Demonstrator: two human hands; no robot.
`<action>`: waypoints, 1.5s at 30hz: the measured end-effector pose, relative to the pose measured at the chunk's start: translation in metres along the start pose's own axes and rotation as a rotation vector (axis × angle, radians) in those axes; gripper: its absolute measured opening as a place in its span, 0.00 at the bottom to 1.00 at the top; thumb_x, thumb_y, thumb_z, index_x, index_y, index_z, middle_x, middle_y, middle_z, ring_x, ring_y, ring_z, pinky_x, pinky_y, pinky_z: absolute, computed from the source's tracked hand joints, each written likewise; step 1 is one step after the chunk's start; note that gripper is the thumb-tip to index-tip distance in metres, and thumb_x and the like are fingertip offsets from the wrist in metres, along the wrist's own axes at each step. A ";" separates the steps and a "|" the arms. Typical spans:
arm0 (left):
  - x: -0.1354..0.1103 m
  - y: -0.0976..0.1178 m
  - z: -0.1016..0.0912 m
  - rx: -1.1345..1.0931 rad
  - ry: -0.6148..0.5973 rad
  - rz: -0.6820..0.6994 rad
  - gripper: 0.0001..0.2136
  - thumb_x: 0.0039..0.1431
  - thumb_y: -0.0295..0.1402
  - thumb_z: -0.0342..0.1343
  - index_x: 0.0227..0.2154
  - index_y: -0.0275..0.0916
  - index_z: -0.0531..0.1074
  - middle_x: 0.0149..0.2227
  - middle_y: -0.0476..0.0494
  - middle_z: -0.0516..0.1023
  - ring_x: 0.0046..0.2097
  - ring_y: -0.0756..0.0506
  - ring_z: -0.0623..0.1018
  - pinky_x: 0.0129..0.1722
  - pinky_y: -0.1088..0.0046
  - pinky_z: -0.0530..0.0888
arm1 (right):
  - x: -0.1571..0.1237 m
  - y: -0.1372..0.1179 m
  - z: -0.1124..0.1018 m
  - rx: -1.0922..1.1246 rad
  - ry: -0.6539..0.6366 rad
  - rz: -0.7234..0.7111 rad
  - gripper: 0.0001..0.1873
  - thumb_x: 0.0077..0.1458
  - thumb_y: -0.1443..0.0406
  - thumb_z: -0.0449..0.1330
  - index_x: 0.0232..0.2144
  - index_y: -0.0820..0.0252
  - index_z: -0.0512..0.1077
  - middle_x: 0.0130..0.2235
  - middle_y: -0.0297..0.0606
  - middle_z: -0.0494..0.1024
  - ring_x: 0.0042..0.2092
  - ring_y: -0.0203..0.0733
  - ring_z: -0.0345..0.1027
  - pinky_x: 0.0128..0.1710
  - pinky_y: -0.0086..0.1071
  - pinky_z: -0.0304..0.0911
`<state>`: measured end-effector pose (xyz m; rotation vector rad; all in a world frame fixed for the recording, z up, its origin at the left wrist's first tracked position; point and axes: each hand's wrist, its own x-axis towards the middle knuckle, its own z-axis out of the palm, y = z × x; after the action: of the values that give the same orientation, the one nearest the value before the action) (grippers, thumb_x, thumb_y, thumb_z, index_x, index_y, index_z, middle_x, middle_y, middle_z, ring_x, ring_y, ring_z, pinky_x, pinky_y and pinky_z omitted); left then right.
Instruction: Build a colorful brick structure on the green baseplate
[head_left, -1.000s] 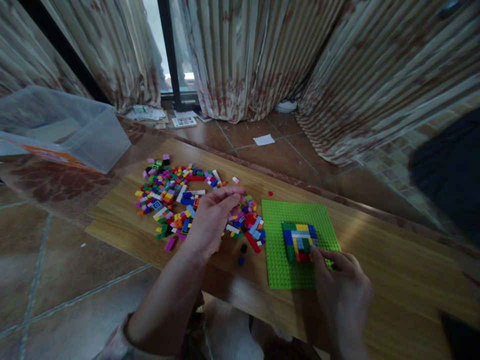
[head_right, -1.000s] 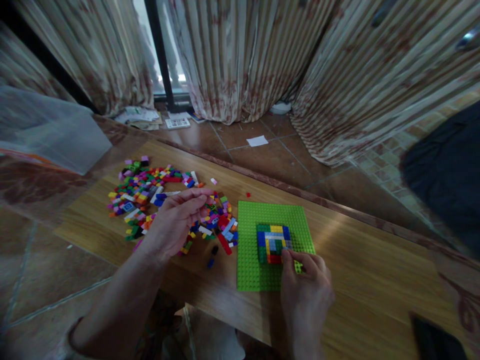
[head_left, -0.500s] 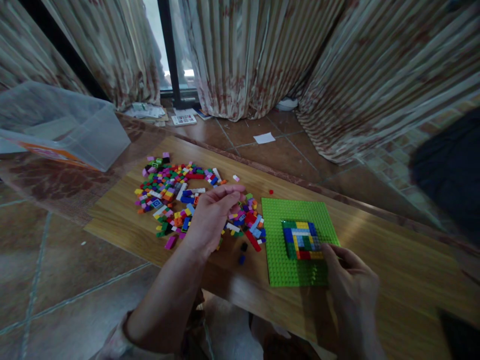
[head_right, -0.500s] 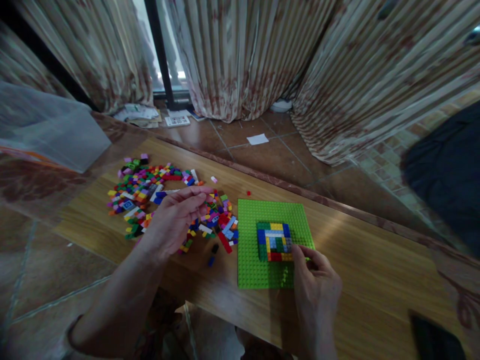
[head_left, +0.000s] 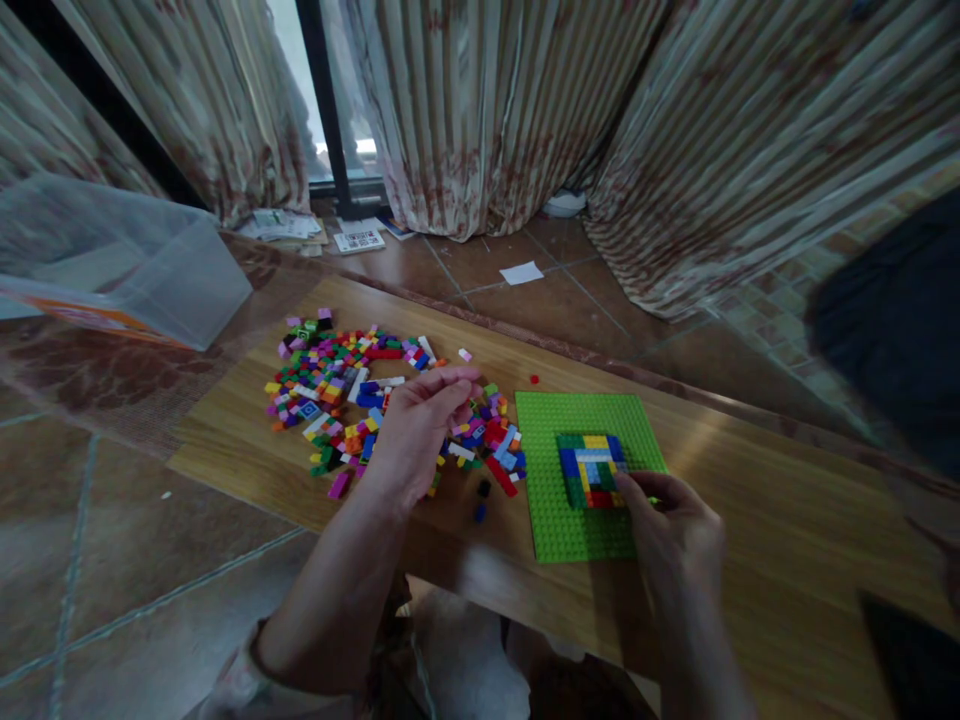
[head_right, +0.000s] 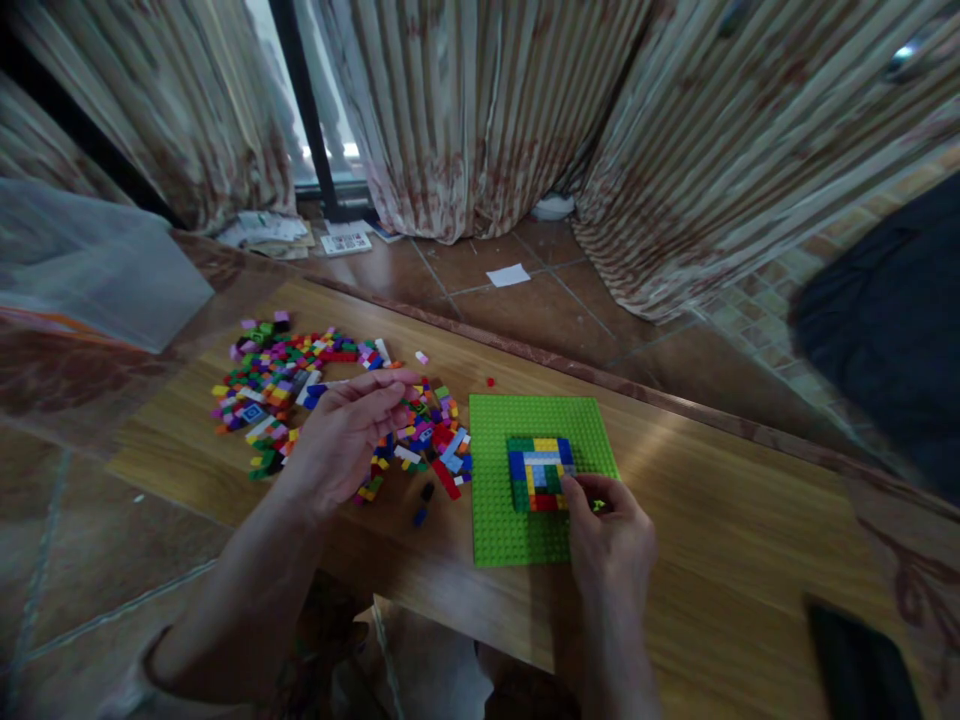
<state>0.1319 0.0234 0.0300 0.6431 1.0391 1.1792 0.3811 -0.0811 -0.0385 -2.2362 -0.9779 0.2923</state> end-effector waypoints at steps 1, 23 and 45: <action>0.000 0.000 0.000 0.002 -0.001 -0.001 0.09 0.43 0.31 0.65 0.30 0.35 0.79 0.29 0.48 0.78 0.28 0.55 0.73 0.29 0.80 0.69 | 0.000 0.000 -0.001 -0.003 -0.001 -0.010 0.25 0.45 0.45 0.62 0.32 0.61 0.79 0.21 0.36 0.73 0.21 0.38 0.60 0.22 0.32 0.53; 0.002 -0.003 -0.005 -0.015 -0.009 0.037 0.07 0.46 0.30 0.63 0.30 0.36 0.79 0.31 0.47 0.78 0.31 0.54 0.75 0.31 0.80 0.70 | -0.093 -0.070 0.040 -0.036 -0.325 -0.784 0.08 0.56 0.63 0.61 0.39 0.56 0.74 0.34 0.37 0.77 0.36 0.44 0.70 0.36 0.37 0.65; 0.001 0.001 -0.002 0.004 -0.001 -0.004 0.10 0.43 0.32 0.66 0.30 0.35 0.79 0.31 0.46 0.79 0.31 0.53 0.74 0.31 0.79 0.70 | -0.011 -0.008 -0.015 0.068 -0.135 -0.673 0.07 0.57 0.62 0.60 0.35 0.53 0.79 0.40 0.37 0.80 0.40 0.41 0.75 0.43 0.37 0.72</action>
<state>0.1295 0.0243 0.0300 0.6443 1.0412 1.1738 0.3755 -0.0920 -0.0226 -1.7158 -1.6891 0.1658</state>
